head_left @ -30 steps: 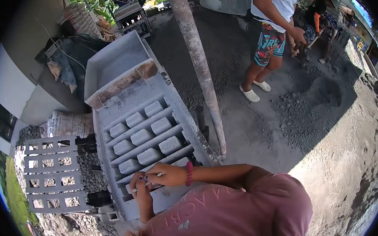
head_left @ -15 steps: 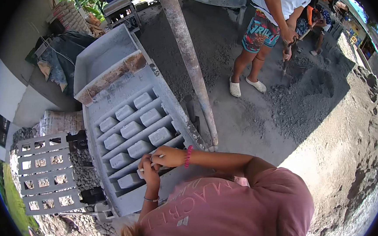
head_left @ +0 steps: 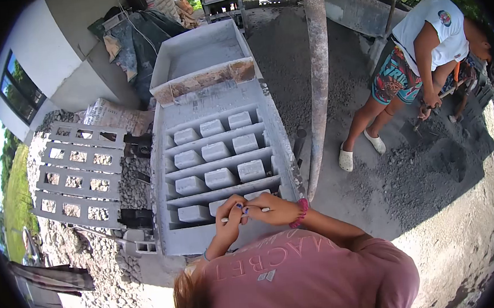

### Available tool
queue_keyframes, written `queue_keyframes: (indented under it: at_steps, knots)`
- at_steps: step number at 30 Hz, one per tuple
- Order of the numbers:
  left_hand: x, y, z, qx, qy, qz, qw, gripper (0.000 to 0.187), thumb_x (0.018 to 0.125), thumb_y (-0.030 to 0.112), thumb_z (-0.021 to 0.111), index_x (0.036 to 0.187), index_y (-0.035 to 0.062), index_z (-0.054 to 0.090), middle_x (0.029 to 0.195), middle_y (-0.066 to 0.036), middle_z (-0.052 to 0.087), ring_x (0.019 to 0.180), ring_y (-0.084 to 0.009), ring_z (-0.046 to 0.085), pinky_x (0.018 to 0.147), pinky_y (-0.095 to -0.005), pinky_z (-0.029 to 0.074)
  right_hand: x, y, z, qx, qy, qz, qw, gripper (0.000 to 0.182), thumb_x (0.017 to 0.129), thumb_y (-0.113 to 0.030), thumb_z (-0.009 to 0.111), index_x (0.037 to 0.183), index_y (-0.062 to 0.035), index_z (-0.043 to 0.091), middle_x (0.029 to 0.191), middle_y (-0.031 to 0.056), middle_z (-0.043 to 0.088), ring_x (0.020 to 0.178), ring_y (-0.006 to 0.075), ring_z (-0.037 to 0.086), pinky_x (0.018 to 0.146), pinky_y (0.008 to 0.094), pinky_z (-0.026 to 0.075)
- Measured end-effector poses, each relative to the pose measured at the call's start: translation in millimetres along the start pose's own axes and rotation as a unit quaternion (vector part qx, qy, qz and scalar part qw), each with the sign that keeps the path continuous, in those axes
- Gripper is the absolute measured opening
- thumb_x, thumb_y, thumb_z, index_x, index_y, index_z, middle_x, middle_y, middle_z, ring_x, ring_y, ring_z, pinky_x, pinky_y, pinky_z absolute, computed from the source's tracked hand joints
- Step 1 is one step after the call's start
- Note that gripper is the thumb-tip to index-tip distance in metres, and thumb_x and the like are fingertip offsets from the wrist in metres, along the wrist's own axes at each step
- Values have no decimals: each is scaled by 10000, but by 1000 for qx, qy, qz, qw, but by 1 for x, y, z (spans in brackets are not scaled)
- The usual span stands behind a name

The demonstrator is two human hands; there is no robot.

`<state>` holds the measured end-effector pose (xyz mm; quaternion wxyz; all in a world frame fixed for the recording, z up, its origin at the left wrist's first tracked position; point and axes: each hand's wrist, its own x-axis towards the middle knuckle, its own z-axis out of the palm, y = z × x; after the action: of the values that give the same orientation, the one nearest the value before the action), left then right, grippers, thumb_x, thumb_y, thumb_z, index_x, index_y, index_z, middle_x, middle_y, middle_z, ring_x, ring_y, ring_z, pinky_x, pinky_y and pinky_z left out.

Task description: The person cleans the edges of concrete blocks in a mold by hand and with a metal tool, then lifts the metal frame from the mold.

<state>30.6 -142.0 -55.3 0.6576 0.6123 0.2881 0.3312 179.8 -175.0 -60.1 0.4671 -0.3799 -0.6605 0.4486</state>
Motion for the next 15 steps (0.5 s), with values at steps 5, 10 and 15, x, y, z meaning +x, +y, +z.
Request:
queue_keyframes:
  at_steps: [5, 10, 15]
  knots:
    - [24, -41, -16, 38, -17, -22, 999, 221, 858, 168, 388, 718, 38, 499, 538, 36, 410, 480, -15, 326, 420, -189, 243, -1, 46, 1, 96, 11, 183, 978, 316, 823, -226, 377, 730, 2, 576, 592, 50, 544, 519, 101, 430, 495, 248, 341]
    - [9, 4, -27, 55, -27, 10, 998, 234, 856, 179, 395, 710, 28, 497, 511, 35, 407, 474, -18, 326, 415, -191, 237, 11, -12, 10, 70, -12, 50, 996, 305, 843, -194, 369, 719, 12, 557, 595, 29, 501, 547, 79, 401, 514, 248, 337]
    - [9, -32, -59, 39, 36, -19, 998, 243, 832, 193, 423, 679, 22, 503, 493, 25, 421, 445, -23, 353, 404, -186, 247, 31, 49, 42, 136, -18, 94, 986, 303, 860, -176, 346, 752, 29, 542, 647, 50, 537, 587, 87, 445, 561, 243, 357]
